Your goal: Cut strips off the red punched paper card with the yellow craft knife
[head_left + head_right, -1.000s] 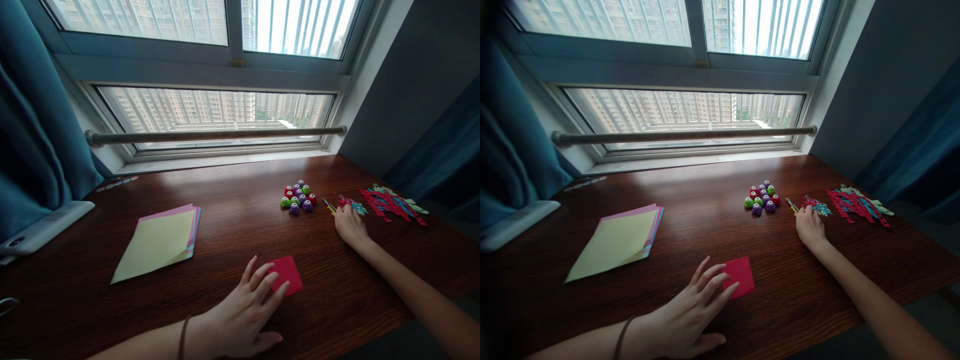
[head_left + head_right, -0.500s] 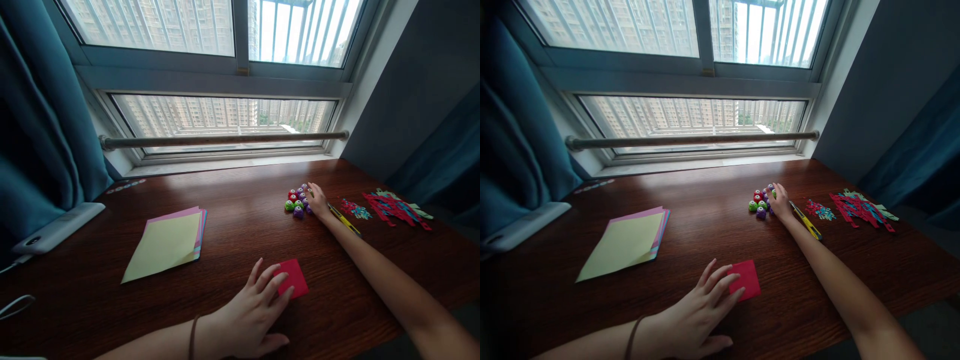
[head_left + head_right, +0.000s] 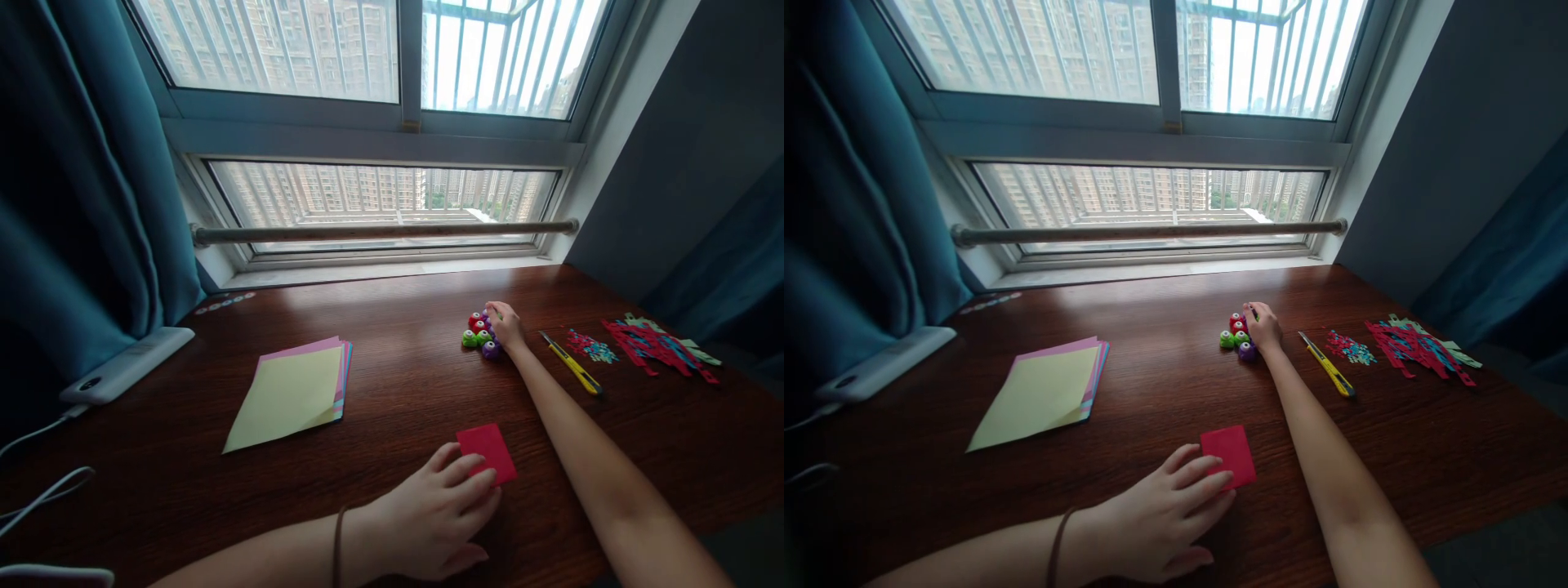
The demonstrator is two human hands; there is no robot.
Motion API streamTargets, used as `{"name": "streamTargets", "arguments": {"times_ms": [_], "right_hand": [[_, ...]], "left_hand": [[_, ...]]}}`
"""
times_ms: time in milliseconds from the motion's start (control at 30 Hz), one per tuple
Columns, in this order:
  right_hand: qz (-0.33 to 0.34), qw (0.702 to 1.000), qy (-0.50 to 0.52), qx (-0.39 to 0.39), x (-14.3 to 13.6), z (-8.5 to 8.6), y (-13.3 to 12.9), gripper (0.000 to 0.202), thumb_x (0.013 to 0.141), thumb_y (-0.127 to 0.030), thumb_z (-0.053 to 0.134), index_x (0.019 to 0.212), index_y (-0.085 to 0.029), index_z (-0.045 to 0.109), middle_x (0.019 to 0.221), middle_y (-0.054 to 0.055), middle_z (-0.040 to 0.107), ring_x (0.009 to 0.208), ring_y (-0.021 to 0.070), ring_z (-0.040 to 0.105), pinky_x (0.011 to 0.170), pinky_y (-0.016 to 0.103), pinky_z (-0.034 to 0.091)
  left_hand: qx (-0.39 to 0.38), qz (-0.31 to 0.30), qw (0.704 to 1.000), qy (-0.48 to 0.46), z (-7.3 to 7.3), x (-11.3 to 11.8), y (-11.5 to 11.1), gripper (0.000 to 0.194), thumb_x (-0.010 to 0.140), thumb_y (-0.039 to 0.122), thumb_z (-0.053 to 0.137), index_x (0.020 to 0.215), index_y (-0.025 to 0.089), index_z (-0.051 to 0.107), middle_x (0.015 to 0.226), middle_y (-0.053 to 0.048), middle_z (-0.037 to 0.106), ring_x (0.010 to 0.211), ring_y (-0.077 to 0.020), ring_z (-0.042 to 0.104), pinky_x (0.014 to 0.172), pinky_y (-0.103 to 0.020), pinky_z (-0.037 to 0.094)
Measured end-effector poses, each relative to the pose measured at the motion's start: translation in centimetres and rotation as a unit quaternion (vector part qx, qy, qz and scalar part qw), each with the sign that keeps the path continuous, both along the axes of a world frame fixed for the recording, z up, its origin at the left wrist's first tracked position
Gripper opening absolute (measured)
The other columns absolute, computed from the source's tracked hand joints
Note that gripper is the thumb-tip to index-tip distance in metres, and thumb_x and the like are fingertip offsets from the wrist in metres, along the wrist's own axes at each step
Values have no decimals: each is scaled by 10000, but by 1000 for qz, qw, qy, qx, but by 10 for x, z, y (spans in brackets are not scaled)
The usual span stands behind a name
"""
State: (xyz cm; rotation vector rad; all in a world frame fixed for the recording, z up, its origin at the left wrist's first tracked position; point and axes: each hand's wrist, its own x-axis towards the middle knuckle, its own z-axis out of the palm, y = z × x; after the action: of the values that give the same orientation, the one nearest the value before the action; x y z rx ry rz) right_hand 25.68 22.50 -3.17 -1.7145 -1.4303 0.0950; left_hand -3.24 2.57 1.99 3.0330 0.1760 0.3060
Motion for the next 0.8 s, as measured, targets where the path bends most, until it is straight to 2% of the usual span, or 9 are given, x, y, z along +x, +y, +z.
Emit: {"name": "streamTargets", "arguments": {"times_ms": [133, 367, 500, 667, 800], "right_hand": [[5, 1000, 7, -10, -28, 3, 6, 460, 859, -491, 336, 1061, -173, 601, 1143, 80, 556, 1031, 211, 506, 891, 321, 379], [20, 999, 20, -33, -78, 9, 18, 400, 862, -449, 359, 1040, -196, 613, 1132, 65, 568, 1024, 213, 510, 863, 317, 377], [-2, 999, 37, -38, -102, 11, 23, 429, 869, -459, 321, 1028, -194, 618, 1088, 77, 588, 971, 228, 530, 815, 327, 390], [-41, 997, 55, -33, -122, 9, 27, 500, 863, -502, 272, 978, -176, 633, 1015, 107, 608, 915, 257, 535, 790, 360, 382], [-48, 997, 63, -4, -121, 10, 28, 486, 870, -462, 259, 974, -167, 630, 1015, 111, 605, 963, 244, 512, 849, 359, 356]], "left_hand": [[11, -48, 999, -18, 0, 3, -1, 438, 915, 377, 286, 1228, 98, 413, 1244, -94, 472, 1137, -195, 412, 1019, -358, 263], [23, -19, 999, -13, -1, 4, 0, 514, 894, 475, 286, 1208, 92, 425, 1218, -119, 475, 1090, -237, 438, 948, -382, 328], [26, -21, 999, -12, -1, 4, 1, 510, 881, 487, 317, 1168, 91, 459, 1194, -122, 490, 1058, -235, 450, 935, -379, 340], [38, -24, 999, -18, -4, 3, 2, 509, 864, 502, 353, 1145, 97, 481, 1200, -129, 481, 1070, -233, 447, 962, -384, 323], [48, -28, 998, -21, -6, 2, 2, 511, 870, 500, 338, 1144, 95, 485, 1210, -135, 474, 1072, -233, 447, 968, -386, 321]]}}
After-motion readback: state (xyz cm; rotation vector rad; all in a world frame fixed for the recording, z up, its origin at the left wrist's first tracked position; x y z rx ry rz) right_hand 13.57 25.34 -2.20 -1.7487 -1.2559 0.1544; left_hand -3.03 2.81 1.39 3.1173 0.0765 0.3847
